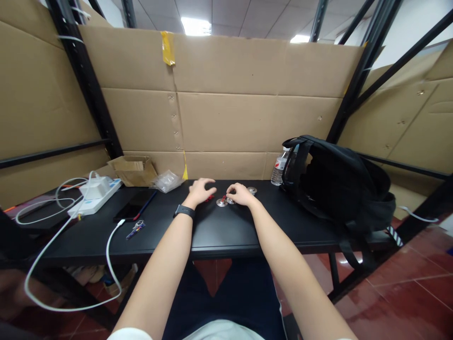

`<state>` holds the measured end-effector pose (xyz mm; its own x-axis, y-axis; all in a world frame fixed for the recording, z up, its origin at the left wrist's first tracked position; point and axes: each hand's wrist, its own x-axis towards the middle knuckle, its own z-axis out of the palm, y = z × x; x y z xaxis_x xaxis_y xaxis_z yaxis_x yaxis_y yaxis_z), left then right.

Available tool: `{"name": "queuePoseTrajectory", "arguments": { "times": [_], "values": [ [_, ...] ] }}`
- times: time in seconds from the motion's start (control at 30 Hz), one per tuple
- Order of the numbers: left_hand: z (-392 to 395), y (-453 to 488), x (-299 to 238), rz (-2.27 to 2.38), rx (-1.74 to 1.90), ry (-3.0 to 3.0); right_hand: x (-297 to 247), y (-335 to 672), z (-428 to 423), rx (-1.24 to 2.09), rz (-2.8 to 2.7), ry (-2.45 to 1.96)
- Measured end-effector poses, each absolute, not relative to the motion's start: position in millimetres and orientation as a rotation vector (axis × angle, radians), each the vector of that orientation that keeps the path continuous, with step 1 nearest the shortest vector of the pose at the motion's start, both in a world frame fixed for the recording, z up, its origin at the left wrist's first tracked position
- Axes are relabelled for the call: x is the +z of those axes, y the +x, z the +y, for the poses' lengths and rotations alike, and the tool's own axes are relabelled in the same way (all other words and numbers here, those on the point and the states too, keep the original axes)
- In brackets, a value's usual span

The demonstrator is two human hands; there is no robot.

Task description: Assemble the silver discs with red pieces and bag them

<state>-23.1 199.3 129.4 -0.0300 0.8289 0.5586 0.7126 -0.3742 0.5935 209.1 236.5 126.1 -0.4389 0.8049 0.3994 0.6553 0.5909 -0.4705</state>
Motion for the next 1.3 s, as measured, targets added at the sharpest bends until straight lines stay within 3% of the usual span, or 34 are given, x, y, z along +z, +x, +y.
{"name": "queuePoseTrajectory", "arguments": {
  "times": [0.1, 0.2, 0.33, 0.5, 0.63, 0.8, 1.3],
  "values": [
    [199.0, -55.9, 134.4, 2.175, 1.493, 1.825, 126.5, 211.4, 237.3, 0.334, -2.225, -1.159],
    [199.3, -84.8, 131.2, 2.561, 1.393, 1.525, 126.2, 210.8, 237.0, 0.343, -2.232, -1.149],
    [198.9, -97.6, 124.9, 2.579, 1.268, 1.488, 125.4, 209.8, 237.5, 0.353, -2.236, -1.138],
    [191.5, -81.5, 133.3, 2.628, 1.415, 1.542, 125.6, 211.5, 239.2, 0.344, -2.24, -1.162],
    [189.7, -50.5, 141.3, 2.434, 1.458, 1.993, 126.5, 218.0, 241.6, 0.326, -2.263, -1.23],
    [198.4, -8.8, 129.7, 1.86, 0.983, 2.593, 126.6, 226.4, 243.7, 0.378, -2.334, -1.311],
    [183.5, 19.5, 130.8, 1.575, 0.635, 2.727, 129.1, 221.1, 237.7, 0.325, -2.335, -1.446]
  ]
}}
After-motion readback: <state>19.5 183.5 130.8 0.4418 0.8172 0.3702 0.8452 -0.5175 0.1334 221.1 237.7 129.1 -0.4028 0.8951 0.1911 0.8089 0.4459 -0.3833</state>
